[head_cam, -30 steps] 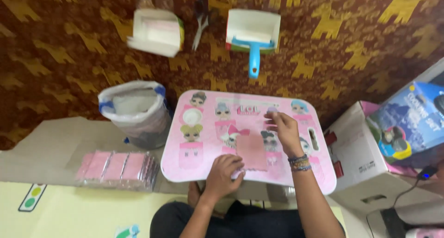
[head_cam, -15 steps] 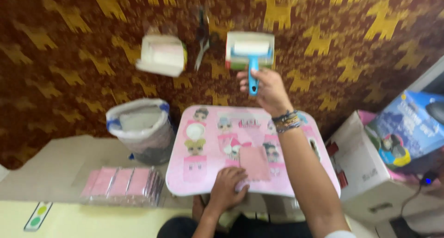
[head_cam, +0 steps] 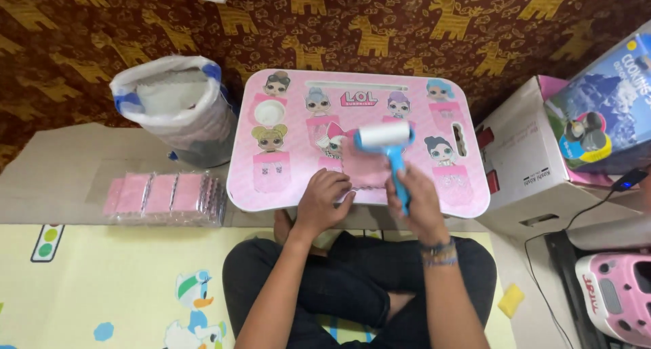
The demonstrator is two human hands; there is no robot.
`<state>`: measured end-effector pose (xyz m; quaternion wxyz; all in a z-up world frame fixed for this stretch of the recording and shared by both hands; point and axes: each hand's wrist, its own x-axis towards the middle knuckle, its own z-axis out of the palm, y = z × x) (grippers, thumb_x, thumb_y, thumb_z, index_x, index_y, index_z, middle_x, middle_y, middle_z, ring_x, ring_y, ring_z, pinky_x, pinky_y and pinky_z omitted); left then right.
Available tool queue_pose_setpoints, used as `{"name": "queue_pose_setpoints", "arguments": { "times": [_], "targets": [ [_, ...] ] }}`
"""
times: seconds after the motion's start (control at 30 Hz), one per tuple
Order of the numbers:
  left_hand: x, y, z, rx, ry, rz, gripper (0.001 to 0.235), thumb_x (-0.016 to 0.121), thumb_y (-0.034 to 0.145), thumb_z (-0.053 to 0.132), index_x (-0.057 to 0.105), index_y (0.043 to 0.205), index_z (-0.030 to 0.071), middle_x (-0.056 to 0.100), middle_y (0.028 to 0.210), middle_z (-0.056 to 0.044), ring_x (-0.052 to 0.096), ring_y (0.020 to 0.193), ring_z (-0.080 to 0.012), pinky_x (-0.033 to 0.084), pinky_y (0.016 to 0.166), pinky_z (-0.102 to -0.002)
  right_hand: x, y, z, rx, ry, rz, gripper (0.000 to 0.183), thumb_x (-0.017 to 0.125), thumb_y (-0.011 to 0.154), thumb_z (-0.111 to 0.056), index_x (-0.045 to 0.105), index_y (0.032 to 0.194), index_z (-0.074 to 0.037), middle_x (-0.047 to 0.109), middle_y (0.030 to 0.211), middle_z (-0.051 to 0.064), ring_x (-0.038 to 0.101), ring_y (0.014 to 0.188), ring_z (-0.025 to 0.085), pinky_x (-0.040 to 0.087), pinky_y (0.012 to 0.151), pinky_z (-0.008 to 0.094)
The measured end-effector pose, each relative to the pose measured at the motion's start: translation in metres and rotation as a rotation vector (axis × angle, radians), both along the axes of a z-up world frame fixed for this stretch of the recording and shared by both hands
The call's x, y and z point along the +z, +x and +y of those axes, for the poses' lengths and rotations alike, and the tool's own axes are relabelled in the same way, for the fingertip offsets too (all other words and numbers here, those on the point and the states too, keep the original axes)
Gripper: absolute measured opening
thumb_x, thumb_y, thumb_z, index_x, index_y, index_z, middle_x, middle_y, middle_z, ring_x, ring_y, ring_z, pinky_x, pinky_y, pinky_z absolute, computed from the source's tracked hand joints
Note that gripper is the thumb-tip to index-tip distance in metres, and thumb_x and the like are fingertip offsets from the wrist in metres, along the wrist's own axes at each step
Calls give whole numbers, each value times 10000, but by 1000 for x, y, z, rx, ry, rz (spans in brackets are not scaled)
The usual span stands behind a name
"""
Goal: The person sits on the floor and uses a lint roller to clean several small cloths of different colors. They roll the lint roller over each cloth, then place the cleaned cloth into a clear plastic bag. The process is repeated for multiple cloths.
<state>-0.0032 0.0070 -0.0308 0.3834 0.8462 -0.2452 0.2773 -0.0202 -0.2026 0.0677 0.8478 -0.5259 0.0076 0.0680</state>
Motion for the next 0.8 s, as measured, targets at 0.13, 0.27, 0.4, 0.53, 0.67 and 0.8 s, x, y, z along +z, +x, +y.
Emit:
{"name": "queue_pose_setpoints", "arguments": {
  "times": [0.13,0.27,0.4,0.53,0.67,0.8],
  "targets": [
    [-1,1,-1,7,4,-4,182,782,841,247,759,982,135,741,1057,-12,694,1058,-225,466,1054,-452,-41,-15,-4,-19,-69,108,294,542,1038,-195,549,1181,61,530,695,130,464,398,134,359,239,246],
    [6,-3,-4,17,-17,-8,173,797,818,210,763,959,115,749,1013,-25,706,1018,-233,481,1041,-453,-51,6,1,-30,-93,81,239,534,1056,-204,547,1127,24,516,697,119,441,387,128,334,234,244],
    [13,-5,-4,27,-35,-17,127,794,828,182,765,921,101,748,965,-34,719,977,-240,495,1019,-451,-51,38,9,-19,-69,53,248,529,1066,-204,532,1150,30,502,695,107,438,387,110,321,232,230],
    [10,-3,-5,21,-60,-20,109,796,835,179,762,903,101,751,952,-34,722,971,-237,494,1024,-431,-32,29,18,-41,-78,70,253,530,1063,-201,531,1151,36,497,679,96,418,377,92,304,232,208],
    [14,-6,-5,17,-103,15,105,805,822,155,766,889,85,756,919,-46,728,942,-246,490,1034,-434,-47,-4,8,-62,-102,91,254,538,1053,-199,545,1154,34,510,685,108,433,369,107,317,215,229],
    [15,-6,-4,2,-145,42,71,802,828,128,753,852,83,740,862,-48,728,874,-259,494,1024,-433,-31,-52,3,-67,-126,151,274,518,1047,-175,548,1189,58,506,689,122,422,361,116,316,208,237]
  ]
}}
